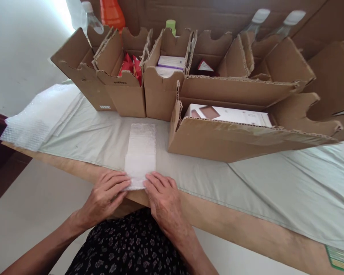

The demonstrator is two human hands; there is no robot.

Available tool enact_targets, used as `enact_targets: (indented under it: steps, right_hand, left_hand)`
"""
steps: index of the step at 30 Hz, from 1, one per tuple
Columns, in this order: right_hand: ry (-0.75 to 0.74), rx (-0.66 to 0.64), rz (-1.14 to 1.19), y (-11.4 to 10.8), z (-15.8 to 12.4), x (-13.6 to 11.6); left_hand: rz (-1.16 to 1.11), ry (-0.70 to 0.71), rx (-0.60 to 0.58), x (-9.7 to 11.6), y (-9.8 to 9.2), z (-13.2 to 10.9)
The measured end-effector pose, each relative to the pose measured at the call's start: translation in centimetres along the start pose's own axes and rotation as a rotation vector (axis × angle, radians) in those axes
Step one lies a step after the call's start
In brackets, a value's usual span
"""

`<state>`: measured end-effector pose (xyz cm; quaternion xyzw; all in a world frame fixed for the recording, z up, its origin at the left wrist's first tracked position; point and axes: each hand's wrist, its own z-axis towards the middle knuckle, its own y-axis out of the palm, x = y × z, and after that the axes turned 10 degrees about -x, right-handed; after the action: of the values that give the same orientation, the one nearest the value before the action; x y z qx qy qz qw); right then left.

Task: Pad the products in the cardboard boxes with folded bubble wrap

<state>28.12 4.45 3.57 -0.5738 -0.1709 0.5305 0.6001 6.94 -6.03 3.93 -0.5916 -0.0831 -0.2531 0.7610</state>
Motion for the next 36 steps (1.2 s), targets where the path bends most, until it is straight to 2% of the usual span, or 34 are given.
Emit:
enact_targets:
  steps: [4,9,10,13,16,18,20,22,24,27,28,31,33,36]
  right_hand:
    - [0.082,0.052,0.138,-0.5,0.0,-0.3]
    - [0.107,0.24,-0.02,-0.8,-0.7,-0.8]
    - [0.083,0.217,-0.044,-0.8,-0.7,-0.9]
    - [0.002,0.041,-0.082,-0.7,-0.2,-0.7]
    - [-0.015,-0.062,-0.064,-0.9,0.6,-0.1]
    - [-0.009,-0.088,-0.013,-1.4,0.9,0.1]
    - [0.004,-0.135,0.049,-2.0,0.9,0.1]
    - [0.024,-0.175,0.106,-2.4,0.8,0.1]
    - [0.057,-0.139,0.105,-2.4,0.7,0.2]
    - [0.085,0.005,-0.034,-1.9,0.6,0.1]
    - [0.073,0.018,-0.079,-1.7,0.6,0.0]
    - [0.006,-0.086,-0.114,-1.0,1.0,0.1]
    - [-0.006,-0.122,-0.088,-0.6,1.4,0.5]
    - [0.072,-0.013,0.017,-0.4,1.8,1.0]
  left_hand:
    - [-0.17,-0.077,0.038,0.1,0.1,0.4]
    - [-0.095,-0.238,0.08,-0.1,0.7,1.8]
    - [-0.057,-0.252,0.07,-0.1,0.9,2.1]
    - [0.032,-0.275,0.053,-0.2,1.2,2.4]
    - [0.045,-0.275,0.102,0.1,0.8,1.7]
    - [0.012,-0.205,0.115,0.5,0.2,0.9]
    - [-0.037,-0.097,0.084,0.9,-0.2,0.2]
    - [-0.078,-0.057,0.045,1.0,-0.3,-0.1]
    - [-0.103,-0.095,0.038,0.7,0.0,0.3]
    - [-0.062,-0.165,0.035,-0.2,0.6,1.8]
    - [-0.029,-0.181,0.03,-0.6,0.8,2.4]
    - [0.028,-0.24,0.045,-1.0,0.8,3.2]
    - [-0.038,-0.297,0.119,-0.7,0.4,2.7]
    - [-0.323,-0.472,0.215,0.8,-0.4,1.1]
